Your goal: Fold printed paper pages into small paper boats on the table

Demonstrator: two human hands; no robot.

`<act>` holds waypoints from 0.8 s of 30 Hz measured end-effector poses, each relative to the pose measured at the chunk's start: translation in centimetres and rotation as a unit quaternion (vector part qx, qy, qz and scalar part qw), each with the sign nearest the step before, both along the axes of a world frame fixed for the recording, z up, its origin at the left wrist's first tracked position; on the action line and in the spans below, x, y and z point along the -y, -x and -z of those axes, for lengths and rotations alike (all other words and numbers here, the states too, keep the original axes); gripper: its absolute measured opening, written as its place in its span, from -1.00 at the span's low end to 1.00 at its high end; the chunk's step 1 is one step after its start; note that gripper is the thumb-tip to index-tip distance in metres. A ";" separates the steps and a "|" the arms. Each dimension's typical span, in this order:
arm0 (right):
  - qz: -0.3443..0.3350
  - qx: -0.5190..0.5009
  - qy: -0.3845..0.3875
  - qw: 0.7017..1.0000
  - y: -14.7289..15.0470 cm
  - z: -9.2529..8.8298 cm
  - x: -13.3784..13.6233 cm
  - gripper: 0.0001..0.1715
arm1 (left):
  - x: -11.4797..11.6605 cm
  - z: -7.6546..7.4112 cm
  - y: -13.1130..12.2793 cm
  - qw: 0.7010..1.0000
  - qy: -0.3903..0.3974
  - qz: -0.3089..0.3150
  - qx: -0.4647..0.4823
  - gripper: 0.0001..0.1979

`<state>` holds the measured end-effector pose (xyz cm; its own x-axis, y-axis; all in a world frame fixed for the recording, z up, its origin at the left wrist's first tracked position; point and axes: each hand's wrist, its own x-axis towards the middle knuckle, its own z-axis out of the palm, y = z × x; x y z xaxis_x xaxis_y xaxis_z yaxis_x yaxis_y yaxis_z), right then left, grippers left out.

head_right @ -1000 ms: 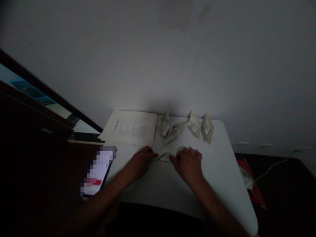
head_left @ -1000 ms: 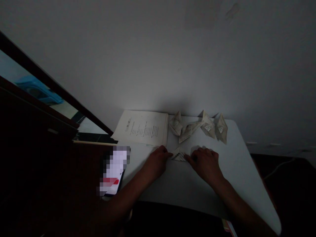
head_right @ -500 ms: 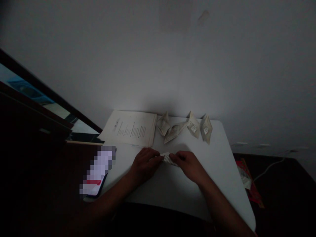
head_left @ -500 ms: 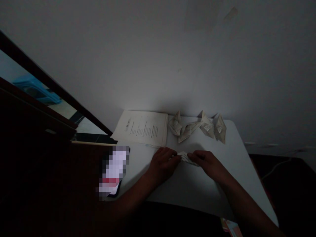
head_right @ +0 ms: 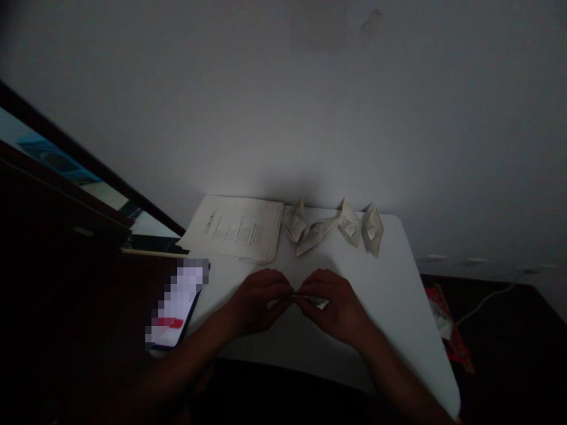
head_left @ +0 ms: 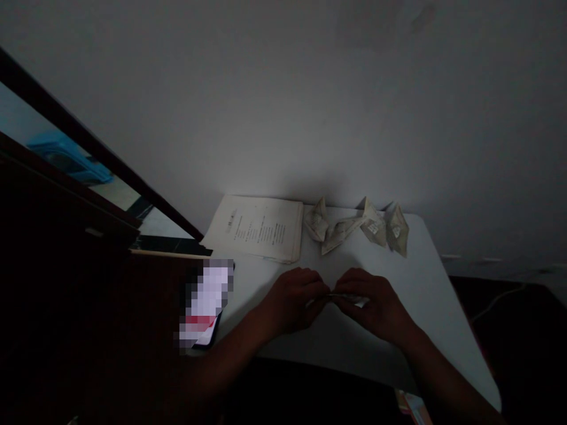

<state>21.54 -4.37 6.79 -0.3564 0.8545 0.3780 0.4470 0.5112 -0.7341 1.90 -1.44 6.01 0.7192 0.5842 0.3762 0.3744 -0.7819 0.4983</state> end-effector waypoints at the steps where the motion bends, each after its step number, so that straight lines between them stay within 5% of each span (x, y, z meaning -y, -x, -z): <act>1: -0.002 -0.006 0.013 1.000 -0.1 0.0 0.0 -0.92 | 0.0 0.0 0.0 1.000 0.016 0.008 0.009 -0.84; 17: 0.016 -0.133 0.225 0.965 -2.1 0.9 0.4 -0.86 | -0.8 -1.1 0.7 0.962 0.268 -0.001 0.046 -0.89; 24: 0.069 -0.201 0.310 0.927 -1.4 2.1 -0.8 -0.75 | -1.5 0.0 0.4 0.897 0.428 -0.068 0.091 -0.88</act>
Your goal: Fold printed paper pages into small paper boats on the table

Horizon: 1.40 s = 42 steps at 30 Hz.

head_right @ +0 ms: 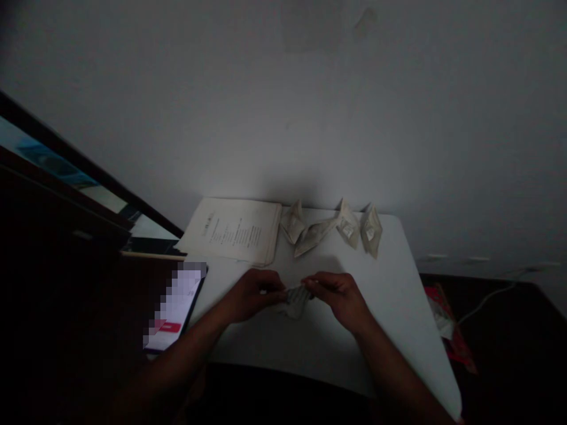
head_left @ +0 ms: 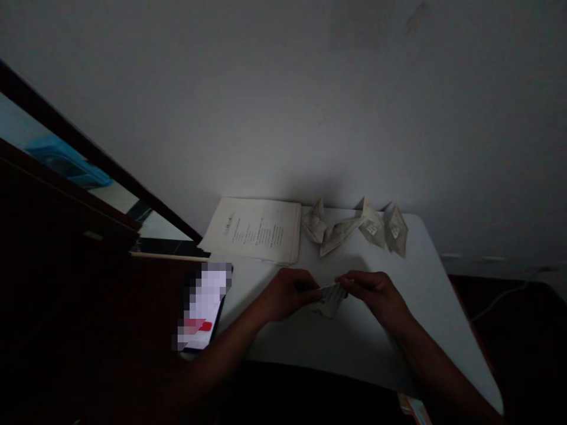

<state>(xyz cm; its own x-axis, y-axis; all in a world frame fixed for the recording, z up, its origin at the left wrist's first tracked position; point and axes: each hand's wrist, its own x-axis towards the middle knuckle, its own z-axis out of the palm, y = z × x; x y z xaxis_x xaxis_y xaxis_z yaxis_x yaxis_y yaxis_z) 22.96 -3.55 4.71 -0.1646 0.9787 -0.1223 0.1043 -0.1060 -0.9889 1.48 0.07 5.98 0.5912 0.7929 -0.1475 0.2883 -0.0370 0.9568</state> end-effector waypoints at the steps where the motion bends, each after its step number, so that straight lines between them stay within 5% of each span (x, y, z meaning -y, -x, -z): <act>1: 0.005 -0.013 0.009 1.000 0.2 0.2 -0.2 -0.74 | 0.0 0.3 -0.1 1.000 0.019 -0.018 0.012 -0.86; 7: -0.057 -0.009 0.023 0.998 1.3 1.0 -0.8 -0.66 | 0.5 1.7 -1.3 0.979 0.061 -0.174 0.091 -0.79; 13: -0.074 0.014 0.025 0.997 1.4 2.0 -0.5 -0.61 | 0.5 1.8 -1.5 0.986 0.092 -0.116 0.075 -0.76; 18: -0.067 -0.104 0.053 0.991 1.3 2.4 -0.5 -0.65 | 0.3 2.3 -1.7 0.977 0.089 -0.166 0.103 -0.75; 29: -0.002 -0.183 0.053 0.982 1.6 3.1 -0.7 -0.63 | 0.3 2.7 -2.0 0.932 0.232 -0.189 0.202 -0.74; 37: 0.027 -0.148 0.016 0.989 1.6 3.5 -0.8 -0.62 | 0.4 3.6 -1.5 0.932 0.229 -0.151 0.237 -0.70; 42: 0.054 -0.032 -0.047 0.997 2.4 2.7 -0.4 -0.62 | 0.7 3.2 -1.7 0.940 0.190 -0.163 0.230 -0.67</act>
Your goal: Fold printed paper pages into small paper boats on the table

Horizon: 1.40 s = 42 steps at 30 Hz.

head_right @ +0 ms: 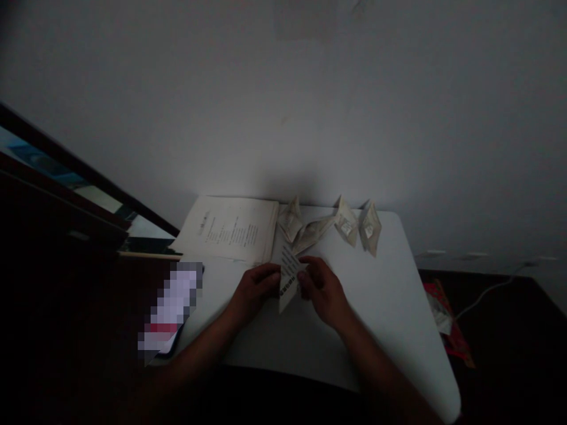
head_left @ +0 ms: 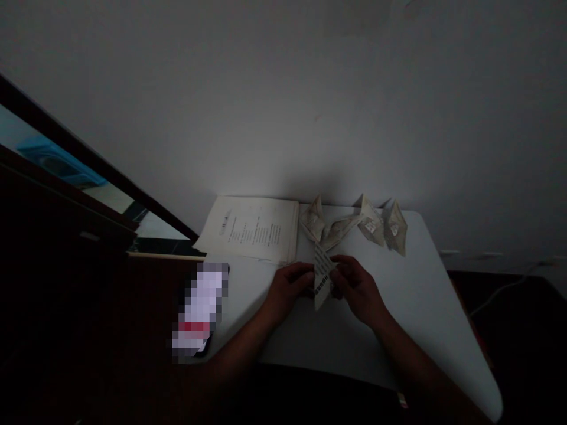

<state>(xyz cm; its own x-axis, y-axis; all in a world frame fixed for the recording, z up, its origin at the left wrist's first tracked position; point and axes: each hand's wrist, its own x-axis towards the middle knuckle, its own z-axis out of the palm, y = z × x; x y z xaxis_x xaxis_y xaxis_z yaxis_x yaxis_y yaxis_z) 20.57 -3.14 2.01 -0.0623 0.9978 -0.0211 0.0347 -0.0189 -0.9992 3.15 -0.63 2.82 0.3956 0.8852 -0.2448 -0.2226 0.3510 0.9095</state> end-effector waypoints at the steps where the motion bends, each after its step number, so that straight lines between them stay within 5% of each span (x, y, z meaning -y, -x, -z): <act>1: 0.000 0.043 -0.020 0.999 0.1 -0.1 0.1 -0.65 | 0.1 -0.2 -0.1 1.000 -0.009 -0.005 -0.004 -0.64; 8: -0.012 0.263 -0.146 0.954 -0.2 -0.9 0.5 -0.41 | 0.7 -1.0 -0.2 0.993 -0.100 -0.005 -0.058 -0.61; 23: -0.073 0.117 -0.103 0.985 0.0 -0.9 0.7 -0.38 | 0.4 -1.5 0.6 0.967 -0.224 0.033 -0.117 -0.57; 33: -0.057 0.065 -0.135 0.987 0.1 -0.3 0.6 -0.46 | 1.0 -1.8 0.2 0.852 -0.476 0.014 -0.218 -0.44; 42: -0.037 -0.027 -0.089 0.995 0.1 -0.4 0.3 -0.36 | 0.9 -1.4 0.1 0.773 -0.580 0.057 -0.249 -0.43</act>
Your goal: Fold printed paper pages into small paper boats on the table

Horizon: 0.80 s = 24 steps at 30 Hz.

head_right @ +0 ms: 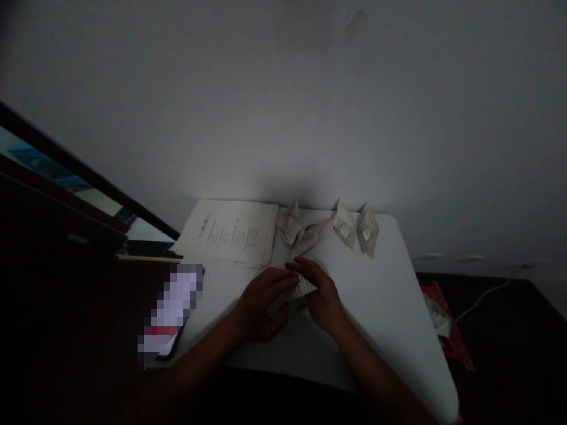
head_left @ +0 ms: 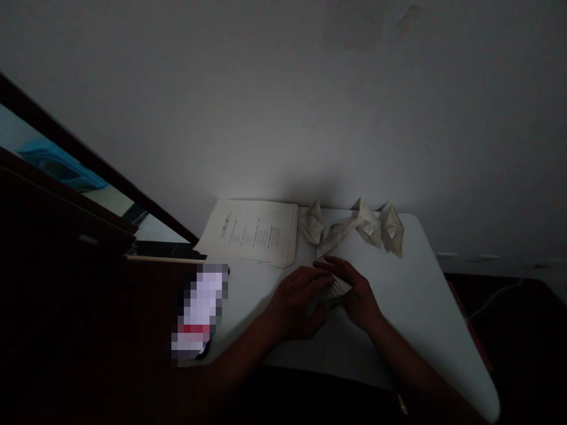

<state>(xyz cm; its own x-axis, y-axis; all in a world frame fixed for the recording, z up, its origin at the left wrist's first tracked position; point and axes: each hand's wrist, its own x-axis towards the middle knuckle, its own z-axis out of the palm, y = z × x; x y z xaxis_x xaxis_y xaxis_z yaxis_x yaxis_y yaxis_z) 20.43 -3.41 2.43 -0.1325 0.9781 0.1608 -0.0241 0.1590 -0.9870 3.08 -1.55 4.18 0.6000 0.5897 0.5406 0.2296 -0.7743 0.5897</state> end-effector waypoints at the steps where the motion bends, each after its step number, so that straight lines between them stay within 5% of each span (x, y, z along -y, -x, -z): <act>1: -0.003 -0.005 0.012 1.000 -0.1 0.0 -0.1 -0.38 | 0.0 0.0 0.0 1.000 -0.007 0.003 -0.005 -0.43; 6: -0.003 -0.083 0.107 0.991 -0.2 0.2 -0.4 -0.54 | -0.1 -0.5 0.0 0.999 -0.016 0.034 -0.024 -0.41; 12: -0.041 -0.291 0.293 0.910 -0.2 -0.2 -0.4 -0.60 | -0.5 0.1 -0.7 0.999 -0.005 0.016 -0.043 -0.44; 24: -0.103 -0.309 0.354 0.877 0.3 -0.2 0.0 -0.62 | -0.2 0.1 -0.9 0.995 0.002 -0.019 -0.098 -0.34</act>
<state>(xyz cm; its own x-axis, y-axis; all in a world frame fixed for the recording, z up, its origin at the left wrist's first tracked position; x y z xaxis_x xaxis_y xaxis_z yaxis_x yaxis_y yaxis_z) 20.16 -3.37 2.60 -0.4196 0.8275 -0.3730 -0.5448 -0.5583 -0.6258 3.95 -1.34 4.04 0.6711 0.6158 0.4129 0.3687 -0.7604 0.5347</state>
